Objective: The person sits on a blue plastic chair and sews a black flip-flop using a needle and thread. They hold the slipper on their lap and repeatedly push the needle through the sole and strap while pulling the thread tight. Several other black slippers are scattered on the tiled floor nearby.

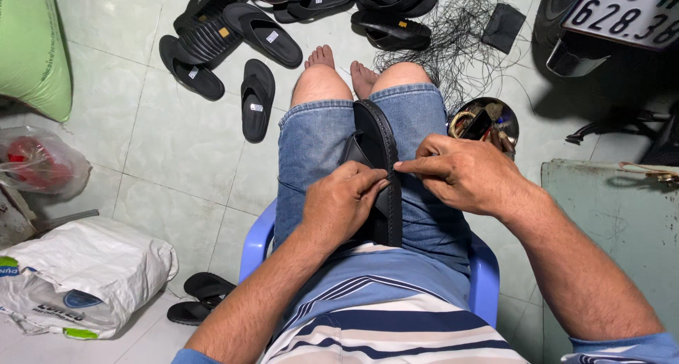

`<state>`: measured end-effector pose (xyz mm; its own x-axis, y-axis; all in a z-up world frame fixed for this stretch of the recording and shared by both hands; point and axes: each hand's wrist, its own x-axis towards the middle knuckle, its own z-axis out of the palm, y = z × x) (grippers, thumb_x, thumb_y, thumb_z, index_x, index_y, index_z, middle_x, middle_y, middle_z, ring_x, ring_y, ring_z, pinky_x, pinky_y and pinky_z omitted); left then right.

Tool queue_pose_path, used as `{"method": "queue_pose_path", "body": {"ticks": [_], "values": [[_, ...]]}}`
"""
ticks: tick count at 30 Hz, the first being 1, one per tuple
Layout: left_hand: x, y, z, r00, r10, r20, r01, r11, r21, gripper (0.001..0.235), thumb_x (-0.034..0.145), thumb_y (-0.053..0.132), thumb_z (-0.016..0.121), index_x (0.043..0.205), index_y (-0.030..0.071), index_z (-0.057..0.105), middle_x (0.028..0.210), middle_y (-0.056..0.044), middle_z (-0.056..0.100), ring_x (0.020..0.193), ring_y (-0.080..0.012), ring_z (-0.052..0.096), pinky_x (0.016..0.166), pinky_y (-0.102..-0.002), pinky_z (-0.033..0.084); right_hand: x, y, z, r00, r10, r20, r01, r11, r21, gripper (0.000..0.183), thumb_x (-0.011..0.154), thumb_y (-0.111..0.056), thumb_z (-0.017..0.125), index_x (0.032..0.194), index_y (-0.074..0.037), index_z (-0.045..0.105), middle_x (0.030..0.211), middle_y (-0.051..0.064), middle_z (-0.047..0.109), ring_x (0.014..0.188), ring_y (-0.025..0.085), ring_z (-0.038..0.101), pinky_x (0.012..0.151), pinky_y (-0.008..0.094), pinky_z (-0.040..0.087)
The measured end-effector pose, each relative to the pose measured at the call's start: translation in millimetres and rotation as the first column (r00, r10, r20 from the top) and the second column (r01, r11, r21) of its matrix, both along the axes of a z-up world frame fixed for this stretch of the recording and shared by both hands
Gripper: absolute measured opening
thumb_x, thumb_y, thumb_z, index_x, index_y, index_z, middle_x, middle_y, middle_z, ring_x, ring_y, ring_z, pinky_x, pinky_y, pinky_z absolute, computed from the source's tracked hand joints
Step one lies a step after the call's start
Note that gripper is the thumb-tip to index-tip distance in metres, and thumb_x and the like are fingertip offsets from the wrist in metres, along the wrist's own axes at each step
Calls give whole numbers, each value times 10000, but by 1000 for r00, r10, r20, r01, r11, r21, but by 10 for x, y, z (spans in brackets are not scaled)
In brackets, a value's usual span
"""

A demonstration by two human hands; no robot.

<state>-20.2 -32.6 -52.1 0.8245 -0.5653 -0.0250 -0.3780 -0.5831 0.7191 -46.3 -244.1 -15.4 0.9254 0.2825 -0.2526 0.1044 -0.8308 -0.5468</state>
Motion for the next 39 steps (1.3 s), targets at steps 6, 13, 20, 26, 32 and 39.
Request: {"method": "queue_pose_path", "body": {"ticks": [6,13,20,26,32,39], "values": [[-36,-66,-112,996,31,84,-21,993,-119,90,810,216,647,886,218,693,757,28,630,684,-189,656,544,-294,538,4,112,63,1000,0,19,2,990,-142,307,734,-180,574,986,-300,701,797,-26,591,675,226,636,597,359,527],[-23,-108,-244,988,-9,153,40,980,-197,92,803,193,648,881,184,696,724,31,621,644,-162,642,516,-241,518,-61,17,-218,994,-47,99,50,999,-20,257,732,-197,599,952,-280,703,819,-46,592,727,215,633,604,345,526],[46,-24,-44,992,-78,104,93,985,-148,115,828,200,606,906,164,683,765,-2,614,700,-213,637,557,-300,526,-22,123,-189,983,-82,166,79,997,20,166,722,-192,665,875,-215,725,812,-67,652,717,164,659,610,284,533],[301,243,258,979,-191,-73,196,978,73,132,703,308,631,691,179,651,1028,1,556,1057,-275,491,798,-394,424,-104,150,-173,984,-146,104,144,989,32,178,749,-230,637,909,-258,711,877,-89,660,848,157,651,701,296,531],[225,38,281,447,-248,-859,-444,773,-454,201,804,143,632,965,27,661,978,-136,675,576,-105,634,350,-114,426,-32,184,-55,982,-187,-2,186,980,65,172,744,-193,638,893,-214,722,828,-67,692,817,201,667,693,332,546],[186,-5,-24,984,42,-173,-56,995,-80,158,836,265,634,989,295,663,863,67,655,811,-155,661,679,-274,530,-48,145,-95,970,-232,-79,238,968,79,172,772,-247,638,920,-241,725,872,-57,699,868,204,663,732,343,539]]}}
